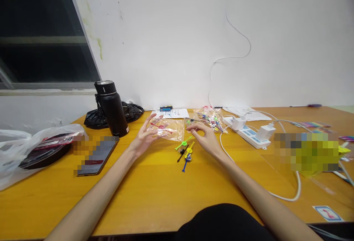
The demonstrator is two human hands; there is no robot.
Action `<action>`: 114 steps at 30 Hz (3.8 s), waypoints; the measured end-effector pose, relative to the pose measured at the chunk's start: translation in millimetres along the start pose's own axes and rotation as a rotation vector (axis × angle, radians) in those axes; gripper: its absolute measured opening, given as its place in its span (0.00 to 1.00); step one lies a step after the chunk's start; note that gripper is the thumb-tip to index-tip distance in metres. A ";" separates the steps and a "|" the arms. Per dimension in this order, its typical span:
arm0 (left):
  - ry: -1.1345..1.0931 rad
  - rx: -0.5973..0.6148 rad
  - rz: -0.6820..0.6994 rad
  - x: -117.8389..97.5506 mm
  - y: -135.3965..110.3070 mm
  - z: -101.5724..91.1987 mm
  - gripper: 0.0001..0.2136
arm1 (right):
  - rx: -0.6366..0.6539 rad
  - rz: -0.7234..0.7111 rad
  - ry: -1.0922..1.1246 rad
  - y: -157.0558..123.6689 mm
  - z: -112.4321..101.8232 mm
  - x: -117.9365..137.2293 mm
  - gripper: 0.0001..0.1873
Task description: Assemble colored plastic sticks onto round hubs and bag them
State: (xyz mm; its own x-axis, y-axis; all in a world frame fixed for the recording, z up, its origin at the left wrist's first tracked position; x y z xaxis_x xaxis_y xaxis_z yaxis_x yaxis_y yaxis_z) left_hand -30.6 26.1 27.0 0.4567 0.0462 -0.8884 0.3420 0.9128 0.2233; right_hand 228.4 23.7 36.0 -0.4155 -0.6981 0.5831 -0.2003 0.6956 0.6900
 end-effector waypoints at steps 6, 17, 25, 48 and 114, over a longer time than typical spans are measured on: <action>-0.005 0.056 -0.002 2.9 -2.0 10.2 0.38 | 0.090 -0.246 -0.030 -1.1 1.4 26.7 0.11; 0.028 0.112 -0.083 13.6 -7.2 20.8 0.39 | 0.261 -0.198 0.058 -8.2 19.3 15.1 0.11; 0.024 0.153 -0.107 14.1 -8.3 26.2 0.41 | 0.218 -0.091 0.094 -13.0 24.3 10.6 0.11; -0.106 -0.172 0.000 -3.0 4.9 -13.3 0.32 | -0.005 0.548 0.424 -5.3 4.0 -51.5 0.12; 0.014 -0.052 -0.043 15.0 2.9 9.5 0.16 | -0.012 0.080 0.158 -5.2 12.0 -3.8 0.05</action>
State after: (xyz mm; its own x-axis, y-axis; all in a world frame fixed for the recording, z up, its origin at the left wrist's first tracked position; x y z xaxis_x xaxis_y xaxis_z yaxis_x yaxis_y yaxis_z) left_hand -15.0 25.5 18.1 0.4306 0.0123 -0.9025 0.3178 0.9338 0.1643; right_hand 220.3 24.8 25.0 -0.2850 -0.6592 0.6958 -0.1612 0.7486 0.6431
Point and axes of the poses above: each hand's wrist, its own y-axis towards the middle knuckle, its own z-axis out of the palm, x = y × z, the point moved 3 cm from there along y, towards the middle knuckle, and after that the axes turned 6 degrees about -z, right-handed, at the moved point
